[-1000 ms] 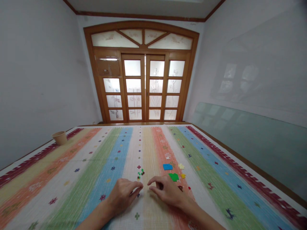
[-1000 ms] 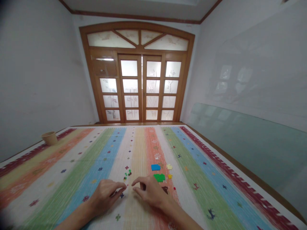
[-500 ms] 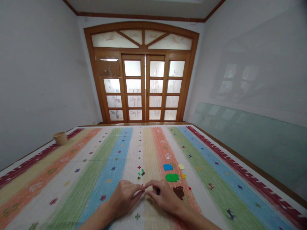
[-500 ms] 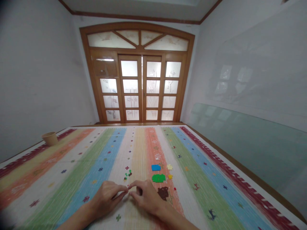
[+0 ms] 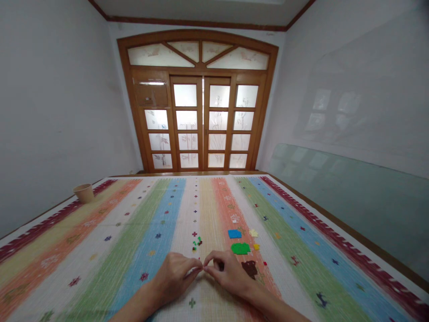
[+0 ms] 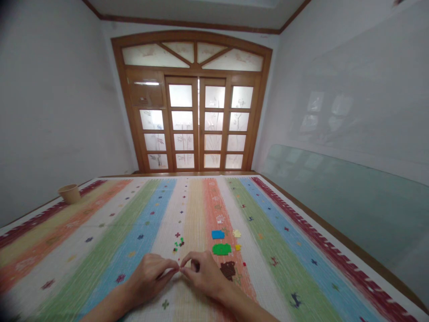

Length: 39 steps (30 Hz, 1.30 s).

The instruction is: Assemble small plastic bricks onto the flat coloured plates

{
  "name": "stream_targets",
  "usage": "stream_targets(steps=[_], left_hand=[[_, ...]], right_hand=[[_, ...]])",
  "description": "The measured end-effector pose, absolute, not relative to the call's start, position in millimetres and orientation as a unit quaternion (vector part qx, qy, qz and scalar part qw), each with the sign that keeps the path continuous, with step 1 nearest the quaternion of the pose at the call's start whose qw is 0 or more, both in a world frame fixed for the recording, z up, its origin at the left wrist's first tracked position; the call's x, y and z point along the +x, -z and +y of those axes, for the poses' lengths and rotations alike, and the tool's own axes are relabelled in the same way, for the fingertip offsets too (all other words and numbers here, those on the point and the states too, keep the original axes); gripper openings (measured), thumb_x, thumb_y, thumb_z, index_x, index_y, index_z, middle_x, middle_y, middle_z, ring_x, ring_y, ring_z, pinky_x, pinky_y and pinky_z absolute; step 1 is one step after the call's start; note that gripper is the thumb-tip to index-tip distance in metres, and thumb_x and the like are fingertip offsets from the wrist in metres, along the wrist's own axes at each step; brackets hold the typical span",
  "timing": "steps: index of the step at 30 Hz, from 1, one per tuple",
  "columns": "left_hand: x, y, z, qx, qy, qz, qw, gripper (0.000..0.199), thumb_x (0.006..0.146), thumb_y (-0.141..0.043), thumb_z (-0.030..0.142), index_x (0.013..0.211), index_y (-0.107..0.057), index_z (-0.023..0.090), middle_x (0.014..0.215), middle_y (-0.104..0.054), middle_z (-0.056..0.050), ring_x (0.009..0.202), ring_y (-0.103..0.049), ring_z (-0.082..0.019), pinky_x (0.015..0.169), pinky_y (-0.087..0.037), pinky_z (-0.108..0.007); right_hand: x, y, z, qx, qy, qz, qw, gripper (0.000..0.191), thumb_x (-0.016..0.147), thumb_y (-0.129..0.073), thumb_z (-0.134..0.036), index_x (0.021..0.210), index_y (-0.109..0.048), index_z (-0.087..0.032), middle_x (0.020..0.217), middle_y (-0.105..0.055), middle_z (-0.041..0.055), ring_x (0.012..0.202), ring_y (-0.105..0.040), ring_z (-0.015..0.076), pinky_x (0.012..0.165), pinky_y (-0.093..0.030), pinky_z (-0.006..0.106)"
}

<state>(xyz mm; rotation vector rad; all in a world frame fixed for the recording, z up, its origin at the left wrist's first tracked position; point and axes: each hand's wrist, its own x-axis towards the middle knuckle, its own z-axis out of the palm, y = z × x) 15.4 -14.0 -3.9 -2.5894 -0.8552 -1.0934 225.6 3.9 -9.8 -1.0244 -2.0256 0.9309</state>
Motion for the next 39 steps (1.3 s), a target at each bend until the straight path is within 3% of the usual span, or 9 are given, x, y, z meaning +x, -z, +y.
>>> stream_targets(steps=[7,14,30,39], left_hand=[[13,5,-11,-0.872,0.368,-0.308,0.097,0.026,0.103,-0.041,0.025,0.088,-0.062,0.02,0.056,-0.063,0.004,0.044,-0.06,-0.011,0.048,-0.038,-0.022],[12,5,-9,-0.862,0.364,-0.332,0.115,0.03,0.104,-0.039,0.027,0.086,-0.062,0.02,0.052,-0.062,0.004,0.042,-0.06,-0.012,0.047,-0.036,-0.022],[10,9,-8,-0.868,0.359,-0.331,0.095,0.027,0.103,-0.041,0.024,0.087,-0.062,0.02,0.053,-0.062,0.004,0.043,-0.061,-0.011,0.047,-0.038,-0.021],[10,12,-7,-0.871,0.356,-0.324,0.096,0.028,0.101,-0.041,0.02,0.084,-0.063,0.02,0.052,-0.06,0.004,0.043,-0.059,-0.011,0.047,-0.039,-0.02]], right_hand=[[227,6,4,-0.395,-0.364,-0.767,0.352,0.01,0.077,-0.069,-0.02,0.083,-0.076,-0.017,0.052,-0.039,-0.0072,0.05,-0.034,0.0091,0.052,-0.025,0.022],[230,0,5,-0.374,-0.393,-0.738,0.401,0.014,0.079,-0.069,-0.03,0.079,-0.075,-0.017,0.052,-0.036,-0.0067,0.05,-0.032,0.0099,0.05,-0.025,0.024],[234,-11,8,-0.359,-0.484,-0.652,0.459,0.029,0.071,-0.076,-0.045,0.069,-0.072,-0.016,0.054,-0.043,-0.0038,0.051,-0.034,0.0095,0.05,-0.023,0.026],[234,-16,6,-0.335,-0.657,-0.502,0.452,0.044,0.062,-0.083,-0.054,0.073,-0.063,-0.016,0.046,-0.029,-0.0124,0.04,-0.017,0.0038,0.042,-0.012,0.024]])
